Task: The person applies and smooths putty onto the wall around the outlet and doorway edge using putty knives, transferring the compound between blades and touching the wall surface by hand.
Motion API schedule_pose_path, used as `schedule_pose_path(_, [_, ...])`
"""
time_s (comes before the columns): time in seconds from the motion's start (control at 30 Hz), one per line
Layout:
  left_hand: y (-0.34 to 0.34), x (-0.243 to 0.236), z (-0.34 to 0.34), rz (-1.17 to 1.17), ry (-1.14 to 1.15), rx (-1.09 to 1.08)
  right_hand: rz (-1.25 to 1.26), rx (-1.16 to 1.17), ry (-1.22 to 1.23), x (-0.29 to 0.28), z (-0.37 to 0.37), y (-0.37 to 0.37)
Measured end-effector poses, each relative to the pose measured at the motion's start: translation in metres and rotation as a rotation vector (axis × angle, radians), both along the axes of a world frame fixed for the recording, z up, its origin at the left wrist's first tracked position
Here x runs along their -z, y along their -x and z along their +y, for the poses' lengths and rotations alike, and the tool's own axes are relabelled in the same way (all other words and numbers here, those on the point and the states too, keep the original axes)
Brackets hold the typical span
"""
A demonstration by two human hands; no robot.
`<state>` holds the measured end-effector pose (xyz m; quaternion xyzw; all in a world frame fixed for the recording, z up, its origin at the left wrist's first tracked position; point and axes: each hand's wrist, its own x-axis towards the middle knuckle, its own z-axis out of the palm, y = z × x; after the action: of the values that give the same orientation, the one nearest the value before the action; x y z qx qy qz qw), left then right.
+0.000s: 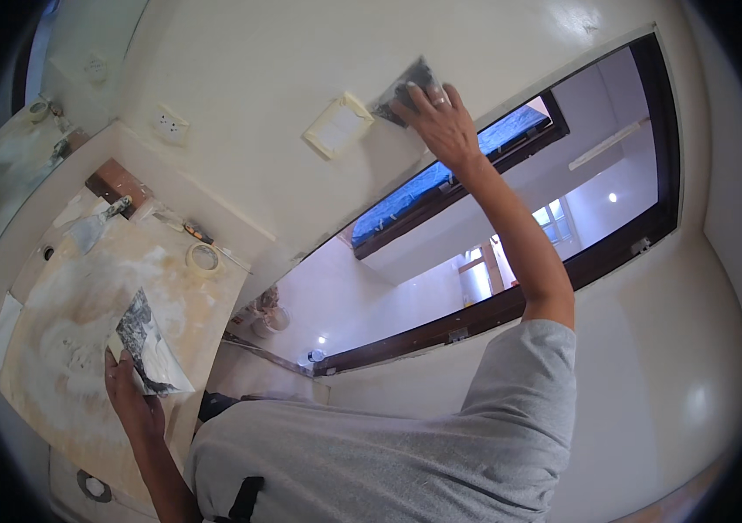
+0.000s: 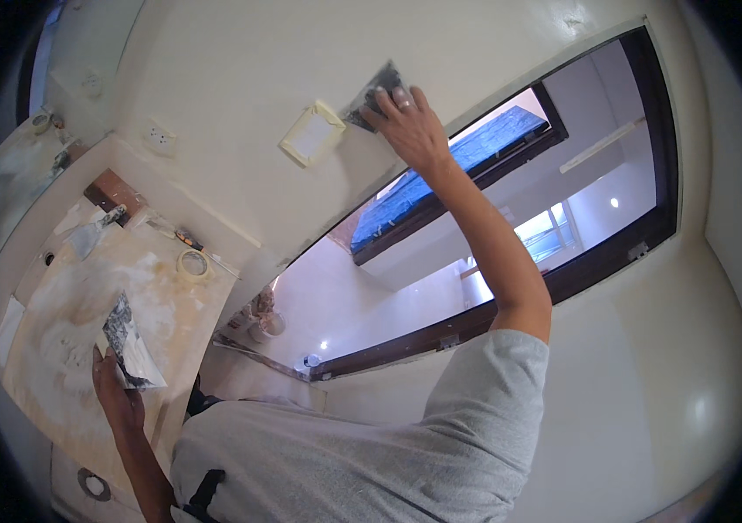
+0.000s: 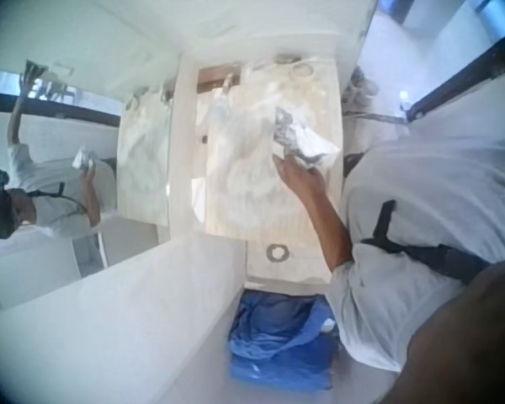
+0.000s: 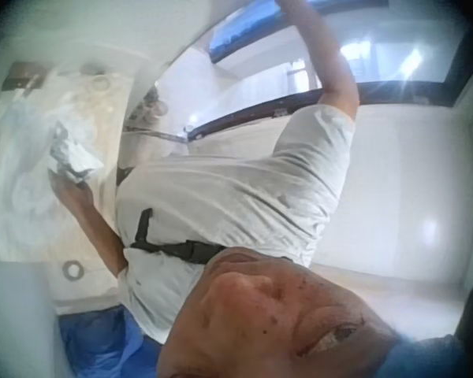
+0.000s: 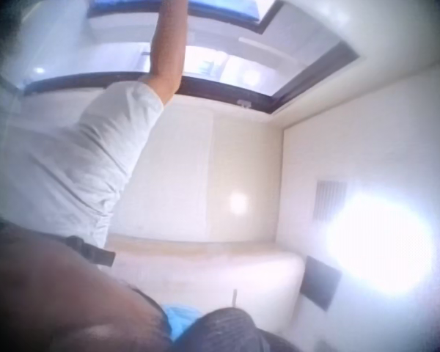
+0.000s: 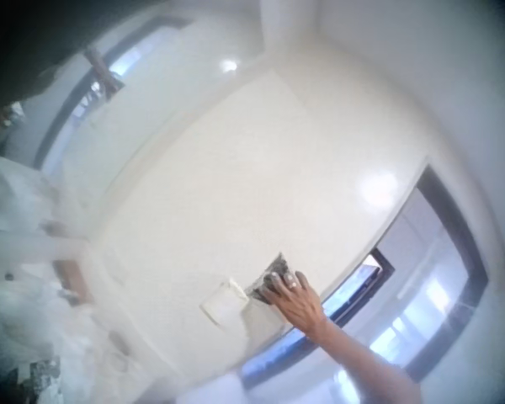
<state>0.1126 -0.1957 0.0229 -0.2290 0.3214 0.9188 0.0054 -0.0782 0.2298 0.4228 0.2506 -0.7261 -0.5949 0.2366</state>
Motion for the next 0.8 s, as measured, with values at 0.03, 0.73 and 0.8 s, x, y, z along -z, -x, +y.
schedule_pose_path(0.03, [0.001,0.000,0.001,0.002,-0.002,0.006,0.002,0.006,-0.002,0.005,0.011,-0.008])
schedule_pose_path(0.73, [-0.011,-0.009,-0.010,-0.066,0.056,-0.028,0.319,-0.246,0.324,0.010,-0.081,0.058])
schedule_pose_path(0.8, [-0.014,-0.011,-0.014,-0.044,0.055,-0.016,0.410,-0.165,0.431,0.011,-0.096,0.075])
